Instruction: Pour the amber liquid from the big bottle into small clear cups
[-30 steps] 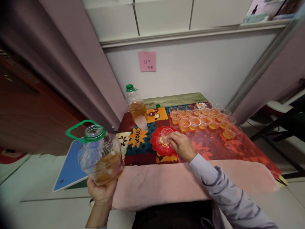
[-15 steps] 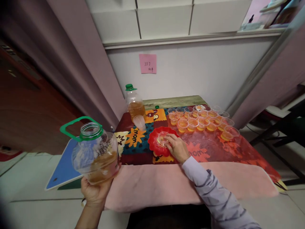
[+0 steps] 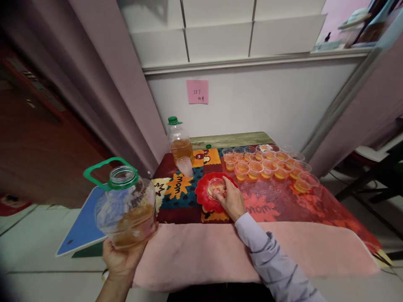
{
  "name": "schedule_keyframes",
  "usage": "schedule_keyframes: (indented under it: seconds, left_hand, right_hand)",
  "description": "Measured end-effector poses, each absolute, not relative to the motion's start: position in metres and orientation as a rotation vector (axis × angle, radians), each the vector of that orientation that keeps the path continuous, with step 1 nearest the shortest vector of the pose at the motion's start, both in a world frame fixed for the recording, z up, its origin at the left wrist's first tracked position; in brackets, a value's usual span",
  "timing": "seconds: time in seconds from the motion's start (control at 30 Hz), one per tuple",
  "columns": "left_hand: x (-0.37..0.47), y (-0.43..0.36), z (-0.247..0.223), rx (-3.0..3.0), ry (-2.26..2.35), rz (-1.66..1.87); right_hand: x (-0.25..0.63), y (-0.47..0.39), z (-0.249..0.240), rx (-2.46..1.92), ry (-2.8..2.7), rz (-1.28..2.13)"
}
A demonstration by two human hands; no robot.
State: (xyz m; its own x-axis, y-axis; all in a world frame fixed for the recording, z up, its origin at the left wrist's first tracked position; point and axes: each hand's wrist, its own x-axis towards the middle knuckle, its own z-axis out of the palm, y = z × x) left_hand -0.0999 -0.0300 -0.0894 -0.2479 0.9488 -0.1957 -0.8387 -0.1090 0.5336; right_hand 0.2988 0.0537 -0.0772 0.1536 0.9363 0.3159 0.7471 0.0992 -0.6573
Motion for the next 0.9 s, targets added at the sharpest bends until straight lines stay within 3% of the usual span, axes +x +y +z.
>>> schedule_keyframes:
  seconds: [0.23, 0.4, 0.57, 0.9]
  left_hand:
    - [-0.079, -0.028, -0.044, 0.083, 1.041, 1.819]
    - [-0.070, -0.026, -0.008, 0.083, 1.179, 1.875]
    - [-0.070, -0.028, 0.001, 0.154, 1.233, 1.913]
    - [-0.068, -0.036, 0.018, 0.176, 1.286, 1.812]
  right_hand:
    - [0.297, 0.022, -0.038, -1.409, -1.466, 0.348]
    - [0.252, -0.017, -0.011, -1.130, -1.279, 0.856]
    - [0.209, -0.022, -0.013, -0.946, -1.174, 1.217]
    - [0.183, -0.003, -0.033, -0.667, -0.992, 1.376]
